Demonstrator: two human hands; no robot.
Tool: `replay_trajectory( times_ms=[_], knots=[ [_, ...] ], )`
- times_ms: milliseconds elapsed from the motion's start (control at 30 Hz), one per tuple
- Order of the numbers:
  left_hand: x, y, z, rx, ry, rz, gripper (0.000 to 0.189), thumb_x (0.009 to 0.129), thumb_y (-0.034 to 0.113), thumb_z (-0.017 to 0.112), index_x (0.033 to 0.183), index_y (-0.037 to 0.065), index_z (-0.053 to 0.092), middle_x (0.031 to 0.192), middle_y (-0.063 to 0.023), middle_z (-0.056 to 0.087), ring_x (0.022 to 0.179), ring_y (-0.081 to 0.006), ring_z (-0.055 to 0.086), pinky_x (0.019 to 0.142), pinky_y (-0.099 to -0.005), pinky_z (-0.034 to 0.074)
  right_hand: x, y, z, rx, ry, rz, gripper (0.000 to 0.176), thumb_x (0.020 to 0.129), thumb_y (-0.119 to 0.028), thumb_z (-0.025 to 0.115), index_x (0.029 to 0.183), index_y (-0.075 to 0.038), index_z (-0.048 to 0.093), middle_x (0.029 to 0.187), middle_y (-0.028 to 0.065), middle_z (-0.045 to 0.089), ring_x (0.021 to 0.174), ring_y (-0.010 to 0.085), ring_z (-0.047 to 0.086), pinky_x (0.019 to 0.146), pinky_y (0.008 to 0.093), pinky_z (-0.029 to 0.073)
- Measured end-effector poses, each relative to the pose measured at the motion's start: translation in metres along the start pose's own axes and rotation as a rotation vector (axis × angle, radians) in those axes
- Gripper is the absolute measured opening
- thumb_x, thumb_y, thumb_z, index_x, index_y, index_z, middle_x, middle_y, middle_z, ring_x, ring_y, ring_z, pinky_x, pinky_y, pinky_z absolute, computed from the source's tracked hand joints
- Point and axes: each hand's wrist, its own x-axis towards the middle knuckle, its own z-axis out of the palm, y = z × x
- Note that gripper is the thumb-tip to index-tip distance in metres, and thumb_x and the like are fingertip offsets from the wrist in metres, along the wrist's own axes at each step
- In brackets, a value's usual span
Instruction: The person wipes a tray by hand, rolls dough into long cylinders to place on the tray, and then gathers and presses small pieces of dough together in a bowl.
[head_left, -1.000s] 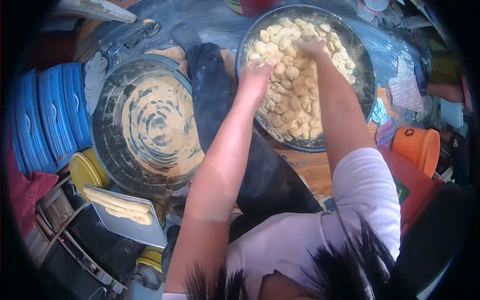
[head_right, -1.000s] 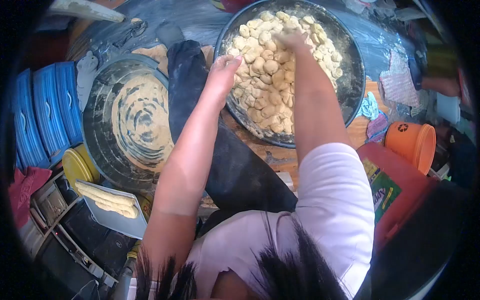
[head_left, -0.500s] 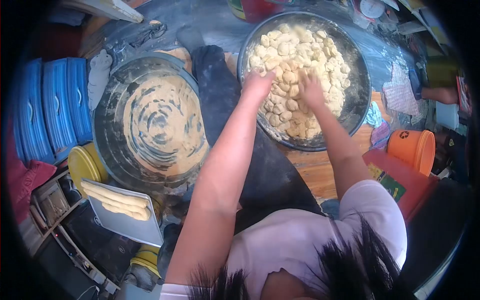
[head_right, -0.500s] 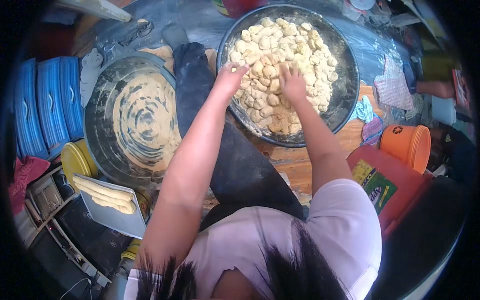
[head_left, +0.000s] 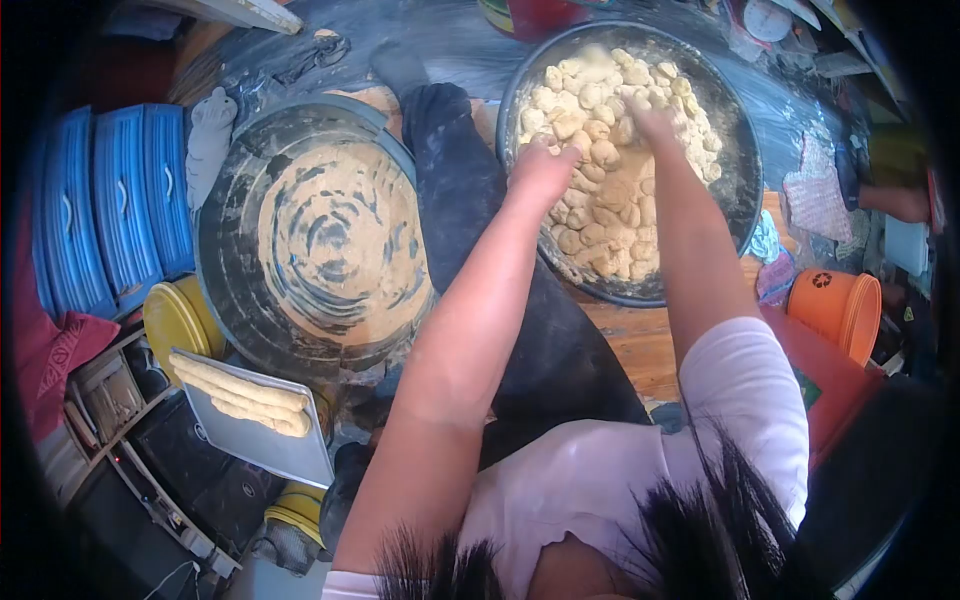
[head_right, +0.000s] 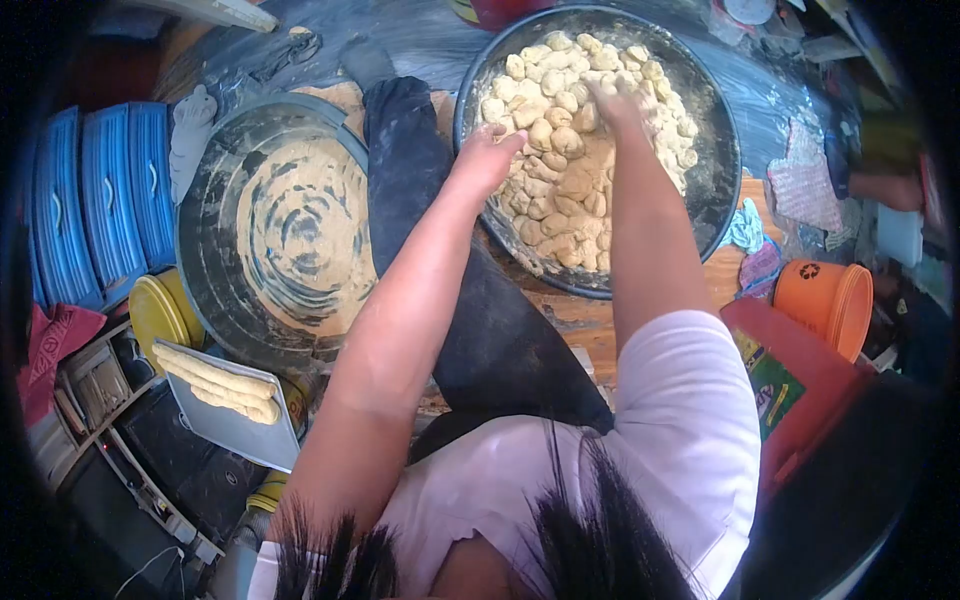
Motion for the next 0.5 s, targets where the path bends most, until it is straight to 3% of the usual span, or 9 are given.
replay_trajectory(
  times_ms=[33,100,167,200,333,433,467,500],
  knots=[
    [-0.003,0.005,-0.001,0.038,0.034,0.031,0.052,0.077,0.032,0.063,0.111,-0.007,0.054,0.108,-0.0243,0.058,0.1,-0.0304,0.057,0.086,-0.0337,0.042,0.006,-0.012,0.0,0.076,-0.028,-0.06,0.094,0.067,-0.072,0.052,0.138,-0.014,0.031,0.143,0.0236,0.021,0.133,0.0351,0.021,0.106,0.0379,0.022],
    [-0.005,0.015,-0.002,0.069,0.062,0.063,0.051,0.077,0.032,0.063,0.11,-0.007,0.055,0.105,-0.0241,0.059,0.098,-0.0307,0.057,0.085,-0.034,0.043,0.019,-0.043,0.007,-0.104,-0.333,-0.265,0.091,0.065,-0.078,0.044,0.136,-0.022,0.036,0.143,0.0197,0.022,0.133,0.0409,0.014,0.099,0.0663,0.013],
    [-0.007,0.024,-0.002,0.04,0.039,0.038,0.05,0.078,0.034,0.062,0.108,-0.006,0.056,0.101,-0.0231,0.06,0.096,-0.0308,0.058,0.085,-0.0348,0.043,-0.025,-0.08,0.013,-0.227,-0.192,-0.338,0.077,0.069,-0.068,0.051,0.128,-0.019,0.047,0.136,0.0147,0.036,0.129,0.0359,0.026,0.098,0.0614,0.023],
    [-0.003,0.019,0.002,0.033,0.042,0.034,0.05,0.078,0.034,0.062,0.108,-0.006,0.056,0.101,-0.0231,0.06,0.096,-0.0308,0.058,0.085,-0.0348,0.043,-0.051,-0.085,0.012,-0.234,-0.195,-0.342,0.077,0.069,-0.068,0.051,0.128,-0.019,0.047,0.136,0.0147,0.036,0.129,0.0359,0.026,0.098,0.0614,0.023],
    [0.009,0.008,0.009,-0.051,-0.024,0.015,0.05,0.078,0.035,0.061,0.105,-0.007,0.057,0.099,-0.0234,0.061,0.094,-0.0298,0.059,0.083,-0.0345,0.044,-0.139,-0.057,0.012,-0.61,0.049,-0.822,0.053,0.073,-0.052,0.056,0.116,-0.022,0.054,0.118,0.0112,0.047,0.112,0.0286,0.042,0.091,0.0495,0.034],
    [-0.002,0.008,0.003,0.065,0.065,0.055,0.046,0.078,0.032,0.061,0.103,-0.006,0.059,0.098,-0.0228,0.062,0.091,-0.0284,0.06,0.081,-0.0335,0.044,-0.155,-0.003,0.024,-0.381,0.114,-0.978,0.054,0.074,-0.056,0.054,0.118,-0.025,0.053,0.121,0.012,0.046,0.113,0.0294,0.042,0.09,0.0502,0.032],
    [-0.004,0.011,-0.002,0.033,-0.04,0.016,0.052,0.078,0.035,0.059,0.111,-0.005,0.054,0.106,-0.0232,0.058,0.1,-0.0311,0.056,0.087,-0.0356,0.042,-0.156,0.002,0.014,-0.379,0.114,-0.974,0.054,0.074,-0.056,0.054,0.118,-0.025,0.053,0.121,0.012,0.046,0.113,0.0294,0.042,0.09,0.0502,0.032],
    [-0.005,0.011,-0.005,-0.001,-0.143,-0.022,0.059,0.078,0.038,0.056,0.118,-0.005,0.05,0.115,-0.0236,0.054,0.109,-0.0339,0.052,0.093,-0.0377,0.04,-0.157,0.001,0.0,-0.39,0.118,-0.839,0.059,0.072,-0.058,0.055,0.121,-0.024,0.051,0.122,0.0126,0.045,0.113,0.0298,0.042,0.09,0.0502,0.032]
  ],
)
